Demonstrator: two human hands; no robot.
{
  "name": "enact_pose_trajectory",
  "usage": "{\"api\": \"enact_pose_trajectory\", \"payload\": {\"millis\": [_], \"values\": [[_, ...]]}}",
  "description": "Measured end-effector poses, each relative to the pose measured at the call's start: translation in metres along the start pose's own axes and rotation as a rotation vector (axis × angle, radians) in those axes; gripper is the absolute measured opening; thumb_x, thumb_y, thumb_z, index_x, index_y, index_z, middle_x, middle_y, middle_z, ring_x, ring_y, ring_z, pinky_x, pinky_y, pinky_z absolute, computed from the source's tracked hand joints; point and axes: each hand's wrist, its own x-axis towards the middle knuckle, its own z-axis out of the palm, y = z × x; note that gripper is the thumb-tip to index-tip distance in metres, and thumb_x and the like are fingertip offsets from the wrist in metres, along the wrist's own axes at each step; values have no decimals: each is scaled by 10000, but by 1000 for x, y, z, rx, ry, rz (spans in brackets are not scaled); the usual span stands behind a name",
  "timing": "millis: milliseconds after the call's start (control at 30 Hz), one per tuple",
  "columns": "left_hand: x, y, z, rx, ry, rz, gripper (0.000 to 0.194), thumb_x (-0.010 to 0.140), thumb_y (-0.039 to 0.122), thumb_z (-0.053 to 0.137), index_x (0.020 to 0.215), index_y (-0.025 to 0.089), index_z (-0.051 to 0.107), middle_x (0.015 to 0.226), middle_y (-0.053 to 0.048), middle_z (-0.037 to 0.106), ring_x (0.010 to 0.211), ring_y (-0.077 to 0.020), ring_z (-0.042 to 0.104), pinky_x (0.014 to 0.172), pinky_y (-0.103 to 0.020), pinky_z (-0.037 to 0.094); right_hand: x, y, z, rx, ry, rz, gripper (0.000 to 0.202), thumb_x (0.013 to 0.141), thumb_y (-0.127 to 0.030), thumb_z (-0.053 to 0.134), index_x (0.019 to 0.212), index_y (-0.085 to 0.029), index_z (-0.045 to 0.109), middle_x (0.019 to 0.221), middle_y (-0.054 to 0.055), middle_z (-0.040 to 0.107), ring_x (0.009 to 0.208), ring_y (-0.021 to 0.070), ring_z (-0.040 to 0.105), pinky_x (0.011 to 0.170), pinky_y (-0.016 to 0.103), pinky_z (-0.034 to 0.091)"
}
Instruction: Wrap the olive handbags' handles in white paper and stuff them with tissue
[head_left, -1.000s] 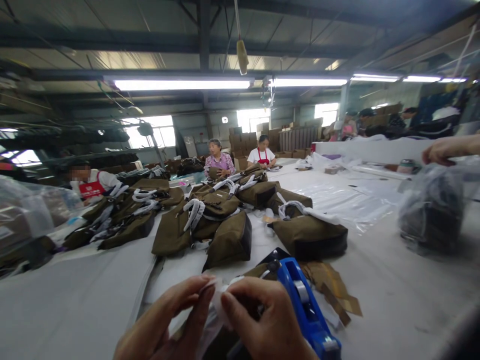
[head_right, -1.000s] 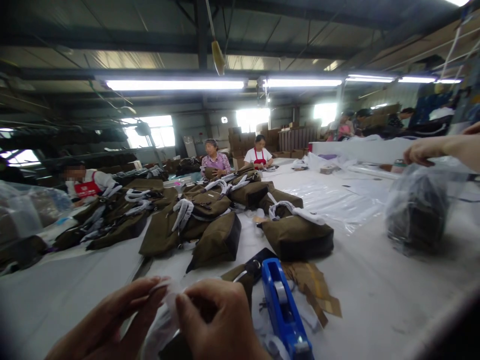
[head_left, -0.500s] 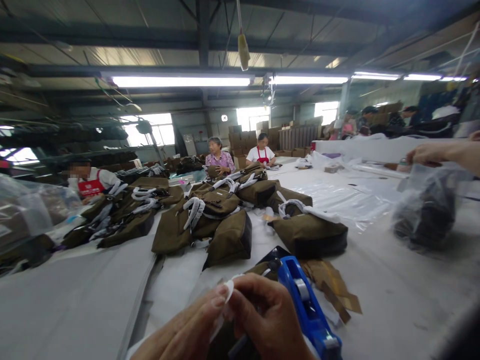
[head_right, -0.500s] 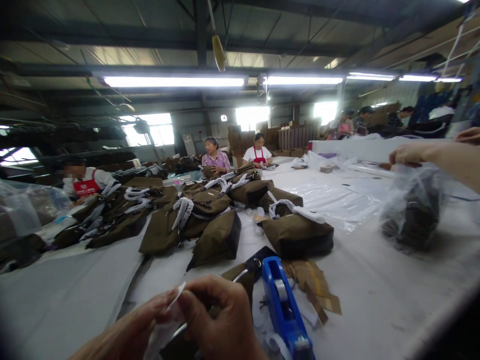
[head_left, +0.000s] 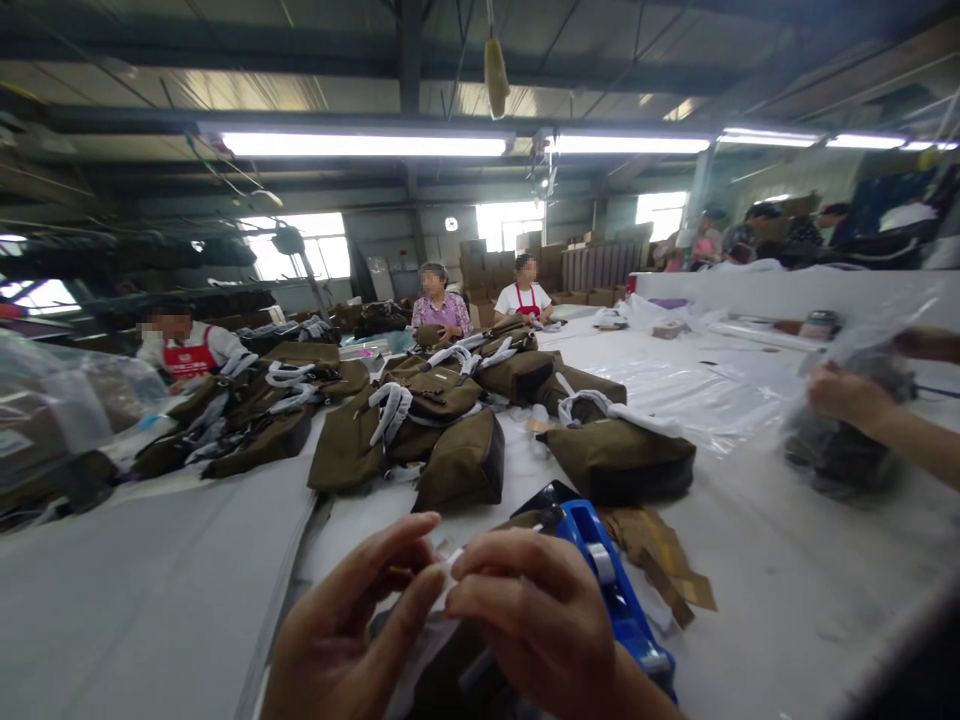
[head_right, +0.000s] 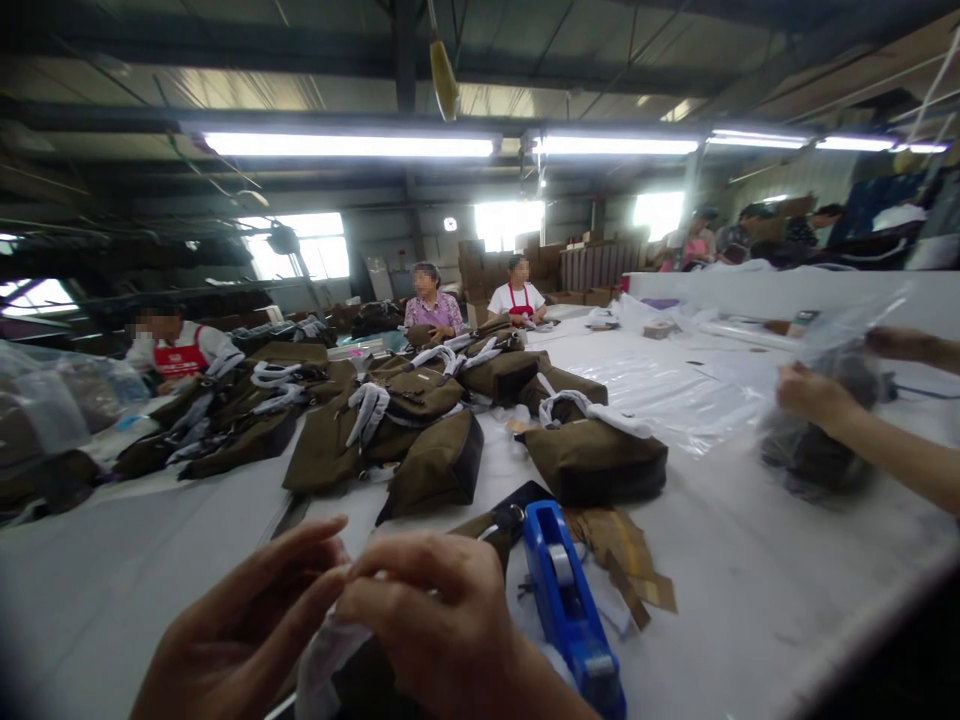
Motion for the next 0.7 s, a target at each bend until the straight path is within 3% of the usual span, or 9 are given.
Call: {"api": "enact_pose_trajectory", "payload": {"millis": [133, 200, 267, 400, 467, 533, 600, 700], "values": [[16, -3, -8, -243, 26, -23, 385, 638, 384, 944, 928, 225, 746, 823, -4, 778, 731, -144, 745, 651, -147, 600, -5, 9, -7, -102, -276, -82, 157, 1019, -181, 570, 1100, -197, 704, 974, 55, 778, 786, 149, 706, 714, 272, 559], [25, -3, -9, -409, 41, -7, 396, 603, 340, 970, 900, 237, 729, 765, 34, 759, 661, -92, 706, 617, -101, 567, -13, 15, -7, -126, -307, -89, 165, 1013, -178, 580, 1102, -194, 718, 1001, 57, 785, 804, 161, 708, 711, 284, 568], [29, -4, -8, -470, 46, 25, 356, 619, 323, 965, 874, 237, 733, 774, 45, 757, 666, -70, 693, 646, -85, 560, -24, 18, -6, -113, -258, -69, 175, 1003, -150, 580, 1086, -181, 731, 1015, 66, 790, 779, 161, 709, 680, 284, 578], [14, -9, -2, -207, 112, 156, 204, 871, 427, 770, 963, 245, 760, 953, 4, 774, 875, -113, 723, 846, -153, 576, -47, 19, -10, -13, -104, 63, 216, 964, -63, 604, 1103, -155, 741, 1042, 99, 785, 887, 167, 754, 770, 255, 627], [2, -13, -1, 15, 22, 189, 331, 978, 514, 586, 1129, 270, 751, 1153, -33, 762, 1022, -163, 724, 924, -208, 570, -59, 18, -13, 2, -13, 186, 256, 940, -34, 625, 1122, -168, 745, 1049, 99, 779, 949, 173, 759, 823, 243, 637], [-6, -20, 0, 222, -163, 200, 450, 983, 557, 528, 1287, 275, 704, 1287, -60, 729, 1119, -219, 716, 942, -253, 578, -68, 17, -13, -10, 53, 300, 279, 928, -35, 640, 1119, -203, 755, 1058, 84, 775, 936, 172, 761, 818, 244, 647], [-8, -26, 3, 383, -278, 234, 477, 929, 527, 618, 1323, 270, 693, 1266, -64, 744, 1113, -250, 730, 929, -275, 590, -73, 16, -13, -24, 54, 343, 273, 932, -59, 646, 1119, -222, 760, 1057, 77, 777, 939, 178, 763, 826, 253, 652], [-5, -30, 2, 506, -189, 290, 380, 839, 478, 737, 1175, 303, 776, 1121, -23, 798, 987, -241, 769, 906, -257, 588, -76, 16, -15, -10, -8, 291, 281, 959, -67, 601, 1149, -208, 753, 1046, 83, 783, 957, 173, 762, 842, 238, 642]]}}
